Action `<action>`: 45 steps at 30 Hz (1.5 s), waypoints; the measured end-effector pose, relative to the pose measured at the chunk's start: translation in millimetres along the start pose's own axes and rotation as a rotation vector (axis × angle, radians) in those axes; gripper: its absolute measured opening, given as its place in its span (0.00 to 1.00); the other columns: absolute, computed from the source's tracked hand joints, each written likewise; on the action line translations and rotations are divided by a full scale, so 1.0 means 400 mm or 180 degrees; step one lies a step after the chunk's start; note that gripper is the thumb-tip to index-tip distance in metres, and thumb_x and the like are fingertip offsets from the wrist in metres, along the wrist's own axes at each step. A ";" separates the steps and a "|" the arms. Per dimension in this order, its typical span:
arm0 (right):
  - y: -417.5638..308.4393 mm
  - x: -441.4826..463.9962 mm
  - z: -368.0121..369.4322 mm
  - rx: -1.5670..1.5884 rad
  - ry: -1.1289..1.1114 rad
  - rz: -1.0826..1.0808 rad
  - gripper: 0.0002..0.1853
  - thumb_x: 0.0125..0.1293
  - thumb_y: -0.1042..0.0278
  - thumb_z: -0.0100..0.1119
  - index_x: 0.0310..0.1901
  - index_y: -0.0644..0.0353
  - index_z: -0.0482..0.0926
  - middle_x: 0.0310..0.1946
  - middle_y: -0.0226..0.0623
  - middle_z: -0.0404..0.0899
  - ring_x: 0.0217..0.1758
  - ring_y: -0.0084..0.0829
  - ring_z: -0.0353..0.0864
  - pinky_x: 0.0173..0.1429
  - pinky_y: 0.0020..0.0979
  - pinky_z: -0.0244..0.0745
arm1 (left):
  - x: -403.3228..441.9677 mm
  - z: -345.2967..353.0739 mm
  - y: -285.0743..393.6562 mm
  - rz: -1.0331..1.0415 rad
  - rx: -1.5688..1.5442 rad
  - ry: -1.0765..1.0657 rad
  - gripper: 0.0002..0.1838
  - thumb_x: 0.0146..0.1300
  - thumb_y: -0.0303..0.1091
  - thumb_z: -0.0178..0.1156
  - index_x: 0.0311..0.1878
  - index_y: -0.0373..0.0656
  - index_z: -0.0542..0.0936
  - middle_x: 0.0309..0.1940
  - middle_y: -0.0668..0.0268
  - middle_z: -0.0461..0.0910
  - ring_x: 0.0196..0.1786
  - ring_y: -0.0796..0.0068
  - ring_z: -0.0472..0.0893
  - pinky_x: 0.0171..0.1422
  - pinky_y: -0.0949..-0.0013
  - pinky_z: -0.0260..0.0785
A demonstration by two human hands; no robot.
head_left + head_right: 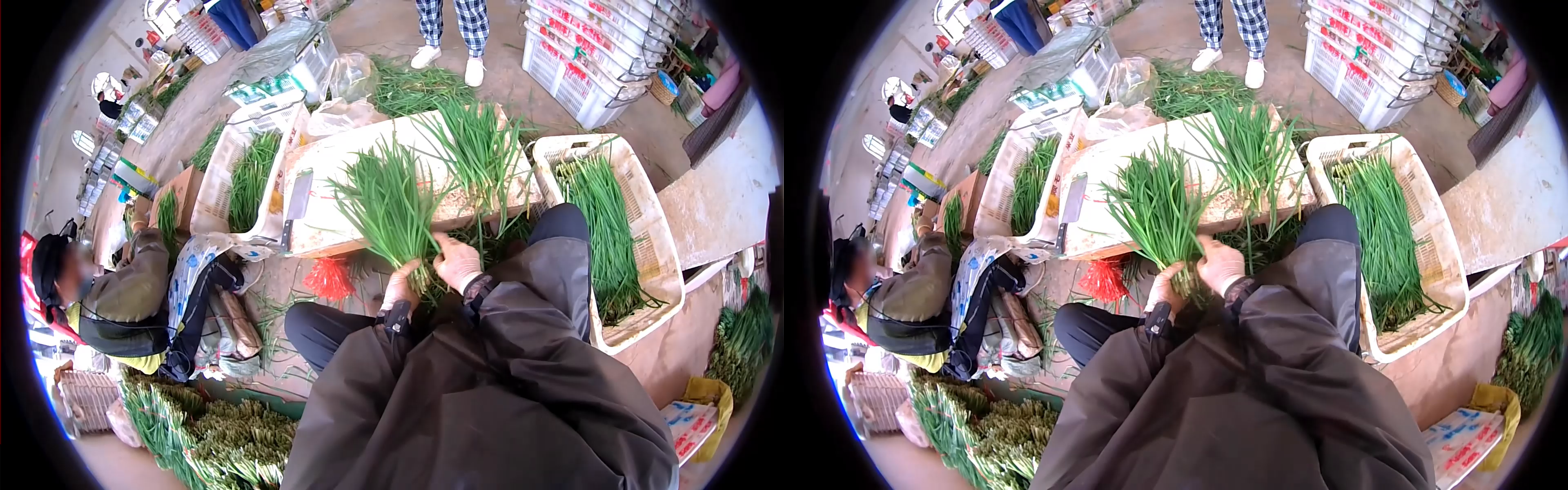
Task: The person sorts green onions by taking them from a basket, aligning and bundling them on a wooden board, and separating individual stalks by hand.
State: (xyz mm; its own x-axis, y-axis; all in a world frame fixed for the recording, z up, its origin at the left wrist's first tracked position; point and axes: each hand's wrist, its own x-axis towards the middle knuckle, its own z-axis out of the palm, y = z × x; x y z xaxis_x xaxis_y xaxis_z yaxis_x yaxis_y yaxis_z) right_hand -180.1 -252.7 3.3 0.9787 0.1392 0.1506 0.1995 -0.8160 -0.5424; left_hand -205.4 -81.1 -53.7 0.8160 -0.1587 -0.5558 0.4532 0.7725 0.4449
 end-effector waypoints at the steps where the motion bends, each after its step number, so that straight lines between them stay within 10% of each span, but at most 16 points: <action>1: 0.012 0.004 -0.009 -0.0141 0.0035 0.0293 0.20 0.61 0.65 0.60 0.55 0.51 0.79 0.41 0.47 0.88 0.40 0.52 0.88 0.45 0.50 0.83 | -0.004 0.000 0.008 -0.0030 0.0050 0.0049 0.16 0.65 0.29 0.69 0.55 0.41 0.82 0.45 0.62 0.87 0.42 0.67 0.86 0.40 0.65 0.79; 10: 0.195 -0.093 0.149 -0.1433 -0.3069 0.0282 0.14 0.67 0.61 0.60 0.43 0.60 0.90 0.45 0.45 0.90 0.52 0.45 0.90 0.54 0.50 0.82 | -0.017 0.016 0.029 0.0165 -0.0137 -0.0229 0.14 0.64 0.28 0.69 0.52 0.40 0.82 0.43 0.61 0.88 0.35 0.67 0.83 0.38 0.64 0.79; 15: 0.118 0.014 0.057 0.0301 -0.1303 0.0623 0.22 0.73 0.48 0.61 0.53 0.59 0.86 0.46 0.39 0.90 0.51 0.41 0.88 0.57 0.44 0.80 | -0.007 -0.001 0.008 0.0199 0.0156 0.0076 0.17 0.63 0.24 0.70 0.55 0.38 0.84 0.45 0.61 0.88 0.44 0.66 0.87 0.46 0.64 0.80; 18: 0.090 0.052 0.045 0.2338 -0.1733 0.1208 0.24 0.72 0.47 0.67 0.58 0.59 0.84 0.49 0.34 0.89 0.54 0.38 0.86 0.58 0.40 0.80 | -0.011 0.011 0.000 0.0347 0.0272 -0.0024 0.23 0.61 0.19 0.70 0.61 0.34 0.81 0.50 0.59 0.87 0.49 0.62 0.87 0.55 0.62 0.81; 22: 0.004 0.037 0.046 0.3858 -0.1133 0.1224 0.24 0.65 0.66 0.75 0.60 0.66 0.81 0.50 0.40 0.88 0.52 0.34 0.86 0.62 0.34 0.79 | -0.002 0.012 -0.038 0.0645 0.0896 -0.0276 0.28 0.64 0.20 0.67 0.68 0.42 0.76 0.56 0.58 0.85 0.52 0.60 0.87 0.56 0.57 0.81; 29: 0.069 0.040 0.071 0.4238 -0.1090 0.2223 0.17 0.65 0.73 0.68 0.55 0.70 0.84 0.48 0.43 0.88 0.47 0.37 0.88 0.52 0.37 0.83 | -0.039 0.020 -0.013 -0.0441 -0.0255 -0.0218 0.21 0.68 0.25 0.65 0.64 0.39 0.79 0.55 0.59 0.86 0.56 0.58 0.86 0.62 0.55 0.79; 35: 0.057 0.048 0.019 0.4742 -0.1486 0.2512 0.18 0.65 0.73 0.67 0.55 0.70 0.83 0.48 0.44 0.88 0.46 0.39 0.89 0.52 0.40 0.85 | -0.008 -0.002 -0.013 -0.0112 -0.0599 0.0180 0.22 0.77 0.43 0.52 0.62 0.36 0.79 0.57 0.51 0.85 0.58 0.49 0.85 0.68 0.43 0.76; 45: 0.034 0.031 0.036 0.4227 -0.1551 0.1496 0.24 0.65 0.71 0.76 0.62 0.62 0.81 0.55 0.38 0.87 0.57 0.33 0.85 0.65 0.35 0.79 | 0.013 -0.041 -0.028 0.0156 0.0788 -0.0099 0.21 0.77 0.40 0.53 0.64 0.36 0.77 0.58 0.52 0.84 0.61 0.51 0.82 0.70 0.45 0.72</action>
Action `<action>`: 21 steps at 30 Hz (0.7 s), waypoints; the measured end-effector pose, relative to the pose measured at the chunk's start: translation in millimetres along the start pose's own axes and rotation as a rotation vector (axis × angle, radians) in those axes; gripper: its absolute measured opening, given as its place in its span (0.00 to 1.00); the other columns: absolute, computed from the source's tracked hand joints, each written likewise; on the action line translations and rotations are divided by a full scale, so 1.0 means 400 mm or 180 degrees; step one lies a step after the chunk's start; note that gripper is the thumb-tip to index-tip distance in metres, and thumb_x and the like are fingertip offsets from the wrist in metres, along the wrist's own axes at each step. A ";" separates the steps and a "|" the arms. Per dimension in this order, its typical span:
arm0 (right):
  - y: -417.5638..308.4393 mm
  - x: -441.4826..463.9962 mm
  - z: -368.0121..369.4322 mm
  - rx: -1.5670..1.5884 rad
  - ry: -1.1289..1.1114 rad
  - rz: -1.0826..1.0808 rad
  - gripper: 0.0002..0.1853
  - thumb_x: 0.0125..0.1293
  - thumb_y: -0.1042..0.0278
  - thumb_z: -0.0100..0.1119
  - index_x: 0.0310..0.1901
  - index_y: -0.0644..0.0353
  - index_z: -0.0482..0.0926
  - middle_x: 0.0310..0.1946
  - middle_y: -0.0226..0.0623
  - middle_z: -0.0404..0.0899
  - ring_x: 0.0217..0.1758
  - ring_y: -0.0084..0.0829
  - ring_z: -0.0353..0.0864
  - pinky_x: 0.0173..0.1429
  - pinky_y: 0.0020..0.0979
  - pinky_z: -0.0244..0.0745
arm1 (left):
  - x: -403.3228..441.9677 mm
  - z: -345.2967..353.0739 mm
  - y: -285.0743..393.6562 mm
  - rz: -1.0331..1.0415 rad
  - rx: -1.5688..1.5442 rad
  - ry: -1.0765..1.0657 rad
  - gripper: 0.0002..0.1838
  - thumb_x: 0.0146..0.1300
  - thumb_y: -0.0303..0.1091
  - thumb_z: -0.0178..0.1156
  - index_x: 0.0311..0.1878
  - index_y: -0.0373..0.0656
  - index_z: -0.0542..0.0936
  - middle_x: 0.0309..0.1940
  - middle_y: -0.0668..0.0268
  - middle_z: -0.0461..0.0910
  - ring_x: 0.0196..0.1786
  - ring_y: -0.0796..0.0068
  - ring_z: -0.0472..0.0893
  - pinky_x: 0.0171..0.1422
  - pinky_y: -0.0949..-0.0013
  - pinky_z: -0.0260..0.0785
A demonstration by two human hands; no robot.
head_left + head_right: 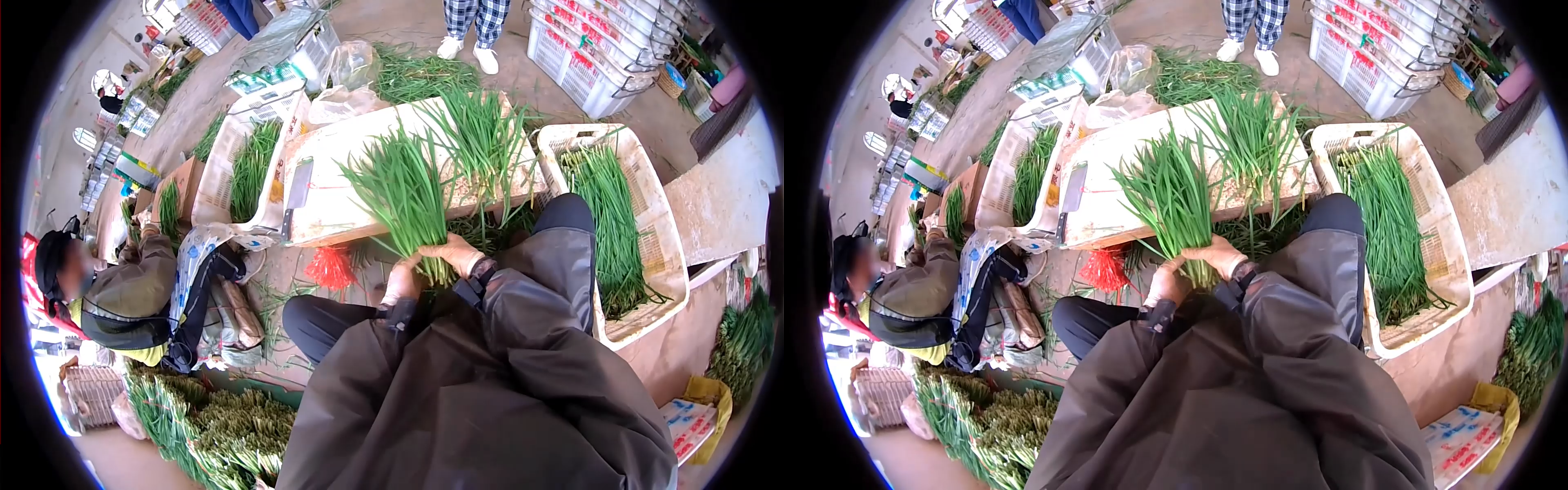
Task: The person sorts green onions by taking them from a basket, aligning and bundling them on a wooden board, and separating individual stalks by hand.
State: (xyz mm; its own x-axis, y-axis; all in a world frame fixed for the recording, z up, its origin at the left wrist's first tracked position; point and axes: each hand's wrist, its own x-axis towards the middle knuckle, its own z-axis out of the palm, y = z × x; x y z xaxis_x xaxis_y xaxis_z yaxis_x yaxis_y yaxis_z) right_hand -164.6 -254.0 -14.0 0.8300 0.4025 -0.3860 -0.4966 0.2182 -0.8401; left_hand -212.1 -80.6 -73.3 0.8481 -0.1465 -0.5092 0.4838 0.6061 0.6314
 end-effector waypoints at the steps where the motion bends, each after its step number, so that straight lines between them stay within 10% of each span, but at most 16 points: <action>1: -0.008 -0.001 -0.012 0.0378 -0.0130 0.0269 0.24 0.65 0.72 0.75 0.62 0.63 0.81 0.54 0.38 0.87 0.55 0.34 0.87 0.62 0.37 0.82 | 0.003 -0.007 0.001 -0.0156 -0.0389 -0.0068 0.21 0.77 0.40 0.52 0.64 0.36 0.77 0.58 0.52 0.84 0.61 0.50 0.82 0.70 0.44 0.72; 6: 0.009 0.020 -0.047 0.0830 -0.0142 0.0524 0.19 0.66 0.77 0.71 0.59 0.65 0.82 0.49 0.41 0.88 0.48 0.36 0.90 0.53 0.42 0.88 | -0.056 0.048 0.051 -0.0395 -0.0608 0.0808 0.23 0.77 0.43 0.46 0.65 0.40 0.77 0.61 0.55 0.83 0.64 0.49 0.80 0.70 0.36 0.68; 10: 0.023 0.018 -0.045 0.0174 0.0014 0.0328 0.22 0.64 0.76 0.72 0.60 0.65 0.83 0.53 0.39 0.88 0.55 0.34 0.87 0.64 0.36 0.79 | -0.059 0.051 0.045 -0.0360 -0.0421 0.0927 0.24 0.76 0.45 0.48 0.65 0.40 0.77 0.60 0.54 0.83 0.63 0.52 0.81 0.68 0.41 0.72; 13: 0.008 0.005 -0.019 0.0011 -0.0128 0.0296 0.26 0.65 0.72 0.75 0.64 0.63 0.81 0.57 0.36 0.87 0.59 0.32 0.84 0.68 0.33 0.74 | -0.101 0.050 0.073 0.0875 0.4528 0.0036 0.22 0.76 0.39 0.54 0.68 0.38 0.76 0.60 0.53 0.83 0.61 0.55 0.83 0.65 0.55 0.77; 17: 0.029 0.013 0.011 -0.0050 -0.0233 0.0063 0.28 0.62 0.71 0.79 0.63 0.60 0.80 0.55 0.34 0.86 0.58 0.31 0.83 0.67 0.34 0.75 | 0.086 -0.093 -0.071 0.0514 0.1476 -0.0339 0.23 0.73 0.33 0.60 0.68 0.34 0.76 0.57 0.54 0.84 0.60 0.62 0.82 0.65 0.64 0.75; 21: 0.011 -0.008 0.021 0.0091 -0.0126 0.0328 0.29 0.62 0.73 0.78 0.64 0.60 0.78 0.53 0.35 0.85 0.59 0.33 0.81 0.65 0.36 0.76 | 0.007 0.014 -0.029 0.0350 0.1625 -0.0881 0.31 0.68 0.30 0.67 0.72 0.32 0.69 0.61 0.56 0.80 0.65 0.65 0.77 0.70 0.65 0.70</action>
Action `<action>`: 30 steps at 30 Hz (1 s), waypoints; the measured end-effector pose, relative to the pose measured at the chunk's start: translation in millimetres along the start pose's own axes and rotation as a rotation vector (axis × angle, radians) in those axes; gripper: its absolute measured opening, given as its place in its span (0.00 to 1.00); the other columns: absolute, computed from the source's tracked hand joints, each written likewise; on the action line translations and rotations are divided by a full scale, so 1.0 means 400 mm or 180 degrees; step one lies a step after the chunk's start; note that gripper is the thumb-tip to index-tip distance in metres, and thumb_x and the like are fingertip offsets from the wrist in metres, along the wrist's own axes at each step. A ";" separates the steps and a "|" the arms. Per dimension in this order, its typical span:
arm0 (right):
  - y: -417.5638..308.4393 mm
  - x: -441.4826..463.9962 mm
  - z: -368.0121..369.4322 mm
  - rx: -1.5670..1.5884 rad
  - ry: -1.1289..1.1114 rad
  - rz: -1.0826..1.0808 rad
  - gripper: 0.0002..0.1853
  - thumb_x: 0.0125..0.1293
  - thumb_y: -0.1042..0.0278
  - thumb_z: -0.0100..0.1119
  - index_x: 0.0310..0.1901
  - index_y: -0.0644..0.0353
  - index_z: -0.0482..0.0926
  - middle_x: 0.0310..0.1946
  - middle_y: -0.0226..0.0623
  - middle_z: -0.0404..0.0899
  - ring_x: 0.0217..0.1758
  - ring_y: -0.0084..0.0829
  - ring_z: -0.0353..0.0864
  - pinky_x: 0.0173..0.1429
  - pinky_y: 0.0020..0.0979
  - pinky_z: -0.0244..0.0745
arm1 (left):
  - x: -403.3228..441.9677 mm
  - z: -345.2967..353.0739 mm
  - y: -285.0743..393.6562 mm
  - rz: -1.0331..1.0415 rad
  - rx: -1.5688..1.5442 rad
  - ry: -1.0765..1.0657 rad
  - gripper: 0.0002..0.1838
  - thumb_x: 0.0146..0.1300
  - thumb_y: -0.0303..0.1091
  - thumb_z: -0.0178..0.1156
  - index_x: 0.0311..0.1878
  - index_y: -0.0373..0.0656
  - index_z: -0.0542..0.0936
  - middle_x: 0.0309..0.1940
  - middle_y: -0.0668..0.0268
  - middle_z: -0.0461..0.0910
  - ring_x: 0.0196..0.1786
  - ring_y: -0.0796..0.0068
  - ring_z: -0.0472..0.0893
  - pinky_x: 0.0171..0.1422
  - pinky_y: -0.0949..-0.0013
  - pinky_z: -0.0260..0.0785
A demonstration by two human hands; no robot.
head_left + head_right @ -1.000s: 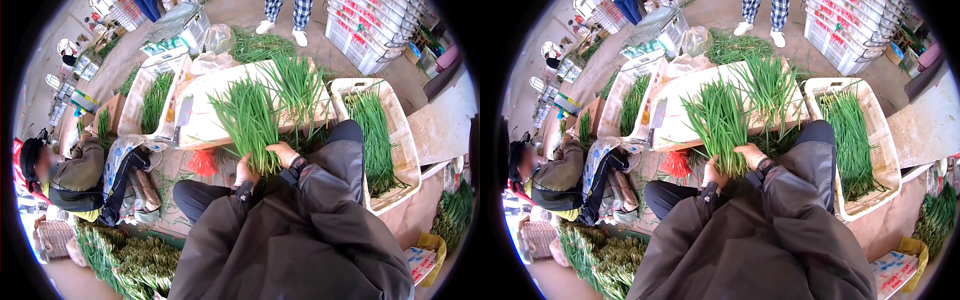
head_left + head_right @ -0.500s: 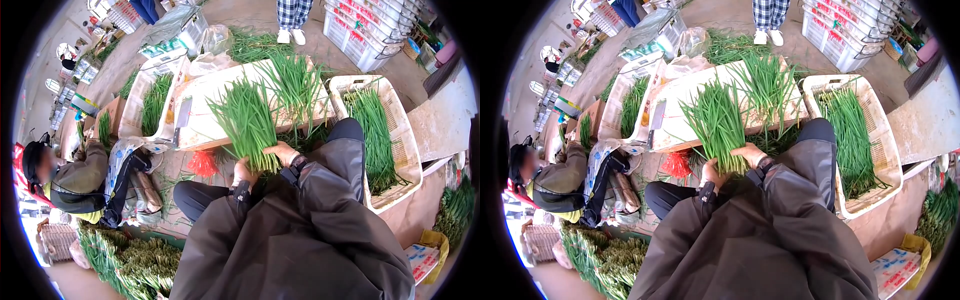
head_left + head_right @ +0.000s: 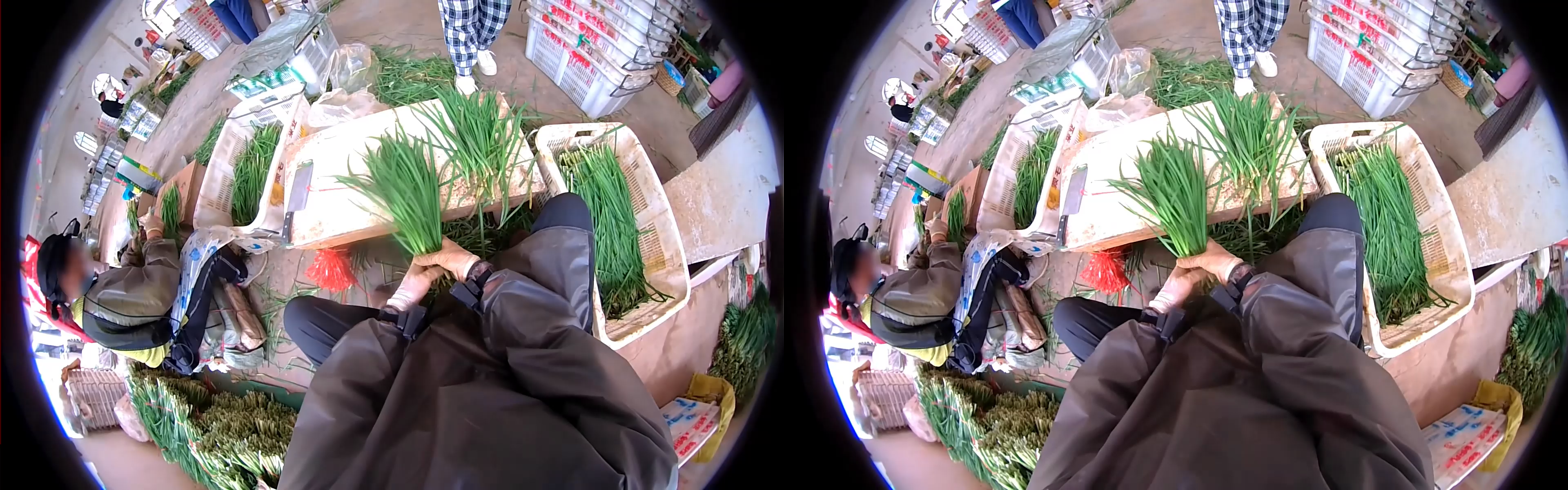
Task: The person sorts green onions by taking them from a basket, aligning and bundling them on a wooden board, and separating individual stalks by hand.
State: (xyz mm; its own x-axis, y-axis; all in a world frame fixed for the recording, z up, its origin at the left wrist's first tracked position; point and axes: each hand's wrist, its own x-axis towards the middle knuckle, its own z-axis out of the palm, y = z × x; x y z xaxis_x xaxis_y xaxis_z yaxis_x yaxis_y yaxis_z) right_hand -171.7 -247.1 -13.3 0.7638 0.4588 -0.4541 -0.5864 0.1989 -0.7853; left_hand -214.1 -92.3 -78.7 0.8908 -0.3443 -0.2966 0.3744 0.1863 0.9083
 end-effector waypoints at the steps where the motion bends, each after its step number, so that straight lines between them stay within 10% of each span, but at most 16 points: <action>1: 0.002 0.003 -0.004 -0.0079 0.0063 -0.0036 0.29 0.62 0.74 0.77 0.65 0.60 0.78 0.53 0.35 0.85 0.58 0.33 0.82 0.63 0.36 0.77 | -0.002 0.002 0.006 0.0158 0.0407 -0.0002 0.31 0.69 0.29 0.65 0.73 0.33 0.67 0.62 0.55 0.79 0.63 0.65 0.79 0.69 0.64 0.72; 3: 0.007 0.014 -0.017 -0.0238 0.0195 -0.0107 0.29 0.62 0.76 0.76 0.65 0.60 0.77 0.52 0.37 0.85 0.55 0.34 0.84 0.58 0.37 0.81 | -0.016 0.015 0.033 0.0473 0.1218 -0.0010 0.32 0.71 0.26 0.61 0.75 0.34 0.64 0.62 0.54 0.78 0.61 0.64 0.81 0.67 0.61 0.76; 5: -0.002 0.014 -0.042 0.0436 -0.0018 0.0113 0.24 0.63 0.76 0.73 0.60 0.62 0.81 0.51 0.39 0.86 0.49 0.33 0.88 0.47 0.33 0.85 | -0.038 0.043 0.105 0.0262 -0.0068 0.0224 0.29 0.69 0.28 0.64 0.72 0.34 0.70 0.59 0.56 0.81 0.58 0.64 0.83 0.65 0.62 0.76; 11: -0.011 0.018 -0.072 -0.0070 0.0283 -0.0094 0.16 0.60 0.77 0.74 0.51 0.64 0.87 0.39 0.35 0.89 0.41 0.32 0.88 0.50 0.34 0.82 | -0.051 -0.008 0.123 -0.0265 -0.0688 0.1987 0.25 0.70 0.41 0.66 0.66 0.37 0.79 0.54 0.56 0.85 0.52 0.62 0.85 0.56 0.58 0.79; 17: -0.014 -0.019 -0.027 -0.1587 0.0970 -0.0734 0.33 0.48 0.72 0.76 0.60 0.63 0.79 0.49 0.44 0.87 0.53 0.41 0.86 0.60 0.37 0.79 | -0.035 0.054 0.164 -0.0643 -0.0634 0.1066 0.34 0.70 0.54 0.67 0.68 0.38 0.75 0.61 0.54 0.81 0.57 0.59 0.82 0.54 0.47 0.77; 25: -0.006 -0.062 0.023 -0.2746 0.1410 -0.0708 0.43 0.53 0.60 0.72 0.72 0.54 0.66 0.51 0.55 0.85 0.57 0.56 0.84 0.62 0.45 0.79 | 0.081 0.008 0.093 -0.0218 -0.2054 0.1286 0.26 0.78 0.41 0.53 0.72 0.35 0.71 0.68 0.53 0.77 0.69 0.53 0.77 0.76 0.51 0.67; 30: 0.030 -0.053 0.003 -0.2371 0.1312 -0.0907 0.42 0.50 0.63 0.75 0.70 0.55 0.70 0.52 0.54 0.85 0.58 0.53 0.85 0.63 0.43 0.78 | 0.058 0.008 0.198 -0.0386 -0.2648 0.1462 0.41 0.79 0.67 0.40 0.77 0.40 0.65 0.76 0.52 0.68 0.77 0.43 0.68 0.82 0.37 0.55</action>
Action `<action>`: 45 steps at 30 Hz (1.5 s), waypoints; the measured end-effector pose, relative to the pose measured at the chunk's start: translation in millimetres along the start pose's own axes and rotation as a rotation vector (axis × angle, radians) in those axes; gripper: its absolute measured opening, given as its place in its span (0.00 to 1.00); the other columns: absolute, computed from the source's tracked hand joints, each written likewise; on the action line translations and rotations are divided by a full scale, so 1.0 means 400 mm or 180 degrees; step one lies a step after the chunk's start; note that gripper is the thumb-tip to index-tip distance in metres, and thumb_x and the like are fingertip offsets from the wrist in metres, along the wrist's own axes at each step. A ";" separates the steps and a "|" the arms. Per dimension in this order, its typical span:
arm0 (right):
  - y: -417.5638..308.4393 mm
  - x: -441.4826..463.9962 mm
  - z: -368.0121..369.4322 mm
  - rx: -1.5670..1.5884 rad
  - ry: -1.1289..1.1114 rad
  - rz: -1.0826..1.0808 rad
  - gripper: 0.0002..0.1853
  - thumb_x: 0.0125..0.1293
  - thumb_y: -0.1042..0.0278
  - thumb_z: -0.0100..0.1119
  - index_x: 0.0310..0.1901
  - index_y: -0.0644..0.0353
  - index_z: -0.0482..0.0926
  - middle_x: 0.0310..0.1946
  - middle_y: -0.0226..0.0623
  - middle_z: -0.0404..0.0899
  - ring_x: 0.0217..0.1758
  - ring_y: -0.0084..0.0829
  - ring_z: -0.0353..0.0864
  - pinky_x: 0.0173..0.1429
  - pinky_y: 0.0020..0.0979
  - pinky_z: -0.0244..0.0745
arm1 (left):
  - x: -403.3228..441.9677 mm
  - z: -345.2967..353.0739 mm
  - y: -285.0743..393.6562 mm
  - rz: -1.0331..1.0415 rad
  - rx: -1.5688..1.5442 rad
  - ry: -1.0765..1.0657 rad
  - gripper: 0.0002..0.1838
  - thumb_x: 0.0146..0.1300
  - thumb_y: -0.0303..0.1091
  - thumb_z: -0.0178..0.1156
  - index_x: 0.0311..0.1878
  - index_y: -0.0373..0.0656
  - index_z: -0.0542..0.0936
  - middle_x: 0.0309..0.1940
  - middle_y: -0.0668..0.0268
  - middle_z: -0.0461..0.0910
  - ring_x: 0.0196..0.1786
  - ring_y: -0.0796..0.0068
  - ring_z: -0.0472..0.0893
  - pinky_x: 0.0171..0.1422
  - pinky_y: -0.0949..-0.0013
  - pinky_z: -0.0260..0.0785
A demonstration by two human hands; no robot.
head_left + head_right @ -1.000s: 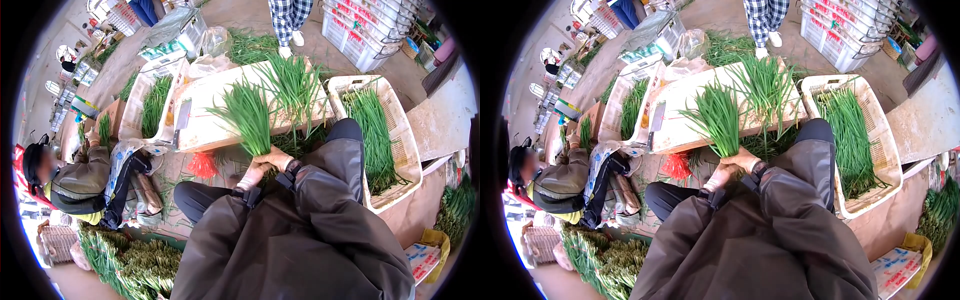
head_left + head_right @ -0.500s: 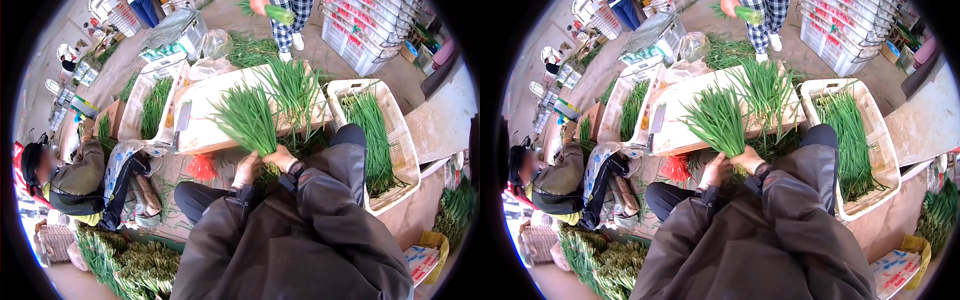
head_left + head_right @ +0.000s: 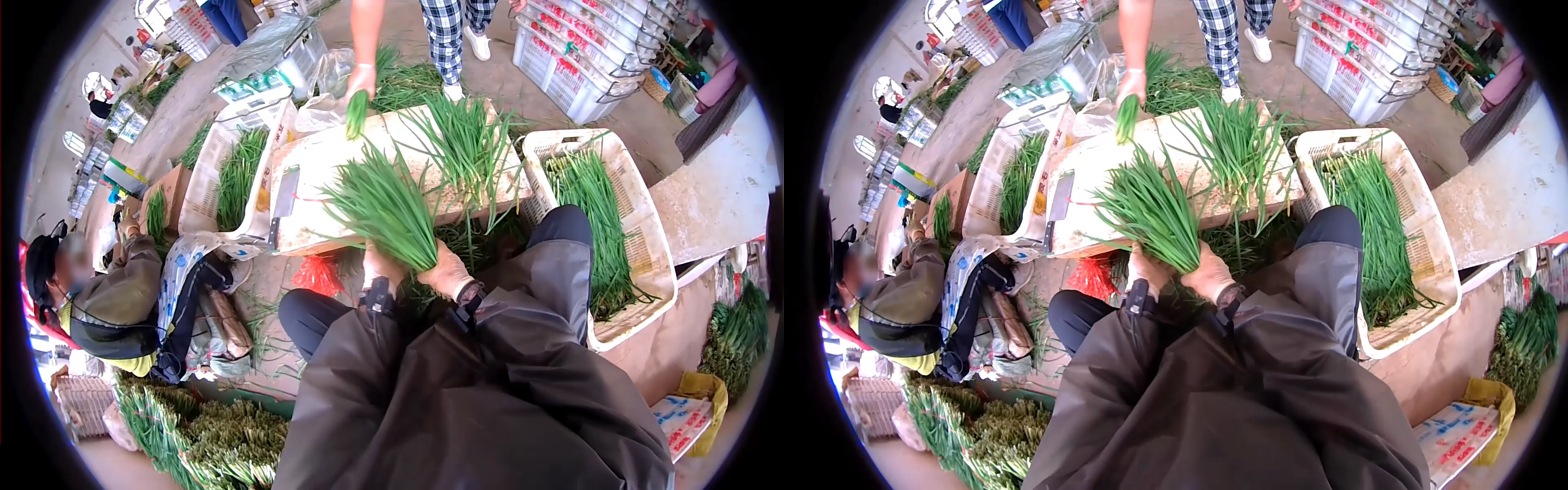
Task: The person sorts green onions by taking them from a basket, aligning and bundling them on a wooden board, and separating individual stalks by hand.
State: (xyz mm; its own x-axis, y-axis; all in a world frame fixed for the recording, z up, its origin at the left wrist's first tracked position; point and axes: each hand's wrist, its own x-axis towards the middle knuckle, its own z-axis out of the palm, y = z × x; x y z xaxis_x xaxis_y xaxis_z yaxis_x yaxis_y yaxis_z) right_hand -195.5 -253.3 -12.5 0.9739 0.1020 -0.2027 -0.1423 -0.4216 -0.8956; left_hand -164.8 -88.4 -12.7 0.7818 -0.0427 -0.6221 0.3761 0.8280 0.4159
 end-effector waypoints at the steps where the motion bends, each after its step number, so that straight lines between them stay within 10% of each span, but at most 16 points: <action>1: 0.008 -0.001 -0.004 0.0158 -0.0015 -0.0042 0.41 0.50 0.64 0.75 0.69 0.57 0.72 0.52 0.53 0.86 0.58 0.51 0.85 0.63 0.42 0.79 | -0.006 -0.006 0.013 -0.0133 0.0191 0.0067 0.45 0.77 0.71 0.40 0.78 0.39 0.62 0.77 0.49 0.65 0.78 0.41 0.65 0.82 0.36 0.54; 8: -0.034 0.002 -0.046 0.1248 -0.0375 0.0308 0.33 0.47 0.70 0.77 0.59 0.63 0.80 0.49 0.46 0.87 0.54 0.41 0.86 0.61 0.36 0.78 | -0.071 -0.031 -0.052 -0.0384 0.0933 -0.0656 0.53 0.65 0.74 0.61 0.79 0.39 0.64 0.77 0.52 0.68 0.76 0.51 0.68 0.81 0.42 0.57; 16: -0.157 -0.103 -0.072 -0.1226 -0.0326 0.0333 0.34 0.58 0.60 0.65 0.66 0.58 0.69 0.48 0.56 0.87 0.49 0.58 0.87 0.56 0.49 0.81 | -0.092 -0.011 -0.094 -0.0368 0.0340 -0.1105 0.32 0.68 0.47 0.73 0.69 0.42 0.76 0.63 0.64 0.81 0.64 0.66 0.78 0.74 0.59 0.68; 28: -0.189 -0.239 -0.072 -0.3905 0.0641 -0.1507 0.51 0.54 0.61 0.73 0.79 0.61 0.60 0.35 0.38 0.80 0.28 0.34 0.85 0.33 0.34 0.77 | -0.127 0.017 -0.017 0.0422 -0.0179 -0.1426 0.28 0.66 0.37 0.68 0.67 0.38 0.76 0.62 0.55 0.83 0.54 0.55 0.85 0.65 0.49 0.76; 31: -0.253 -0.254 -0.090 -0.3487 0.0459 -0.1651 0.55 0.51 0.57 0.77 0.80 0.60 0.58 0.36 0.38 0.79 0.27 0.33 0.83 0.35 0.35 0.77 | -0.164 0.041 0.022 0.0596 -0.0181 -0.1347 0.32 0.60 0.30 0.68 0.69 0.38 0.75 0.50 0.57 0.85 0.44 0.60 0.85 0.58 0.53 0.80; 33: -0.275 -0.260 -0.115 -0.2484 -0.0402 -0.1447 0.63 0.52 0.51 0.80 0.83 0.62 0.50 0.53 0.52 0.80 0.50 0.47 0.86 0.56 0.39 0.80 | -0.200 0.057 0.051 0.0911 0.0022 -0.1324 0.25 0.61 0.33 0.68 0.61 0.36 0.80 0.40 0.55 0.87 0.44 0.56 0.86 0.55 0.53 0.81; 36: -0.222 -0.226 -0.152 -0.0442 -0.1098 -0.1372 0.68 0.54 0.49 0.82 0.84 0.64 0.41 0.75 0.60 0.65 0.77 0.55 0.69 0.78 0.40 0.66 | -0.200 0.035 0.107 0.0905 -0.0014 -0.1218 0.40 0.56 0.31 0.69 0.75 0.42 0.70 0.46 0.64 0.82 0.41 0.66 0.84 0.53 0.56 0.81; 45: -0.178 -0.175 -0.210 0.0514 -0.2115 -0.0627 0.57 0.62 0.60 0.80 0.85 0.54 0.49 0.62 0.44 0.79 0.49 0.27 0.83 0.58 0.32 0.80 | -0.168 -0.013 0.191 0.1549 -0.0879 -0.2241 0.43 0.61 0.36 0.66 0.80 0.44 0.63 0.52 0.69 0.78 0.48 0.75 0.80 0.58 0.62 0.79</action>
State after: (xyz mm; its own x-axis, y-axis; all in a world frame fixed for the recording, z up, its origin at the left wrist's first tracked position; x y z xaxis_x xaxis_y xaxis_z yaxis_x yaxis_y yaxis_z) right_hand -238.7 -306.1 98.8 0.6777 0.7121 -0.1836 -0.0492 -0.2052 -0.9775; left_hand -191.0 -19.2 57.4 0.9813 0.0904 0.1699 -0.1384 0.9450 0.2964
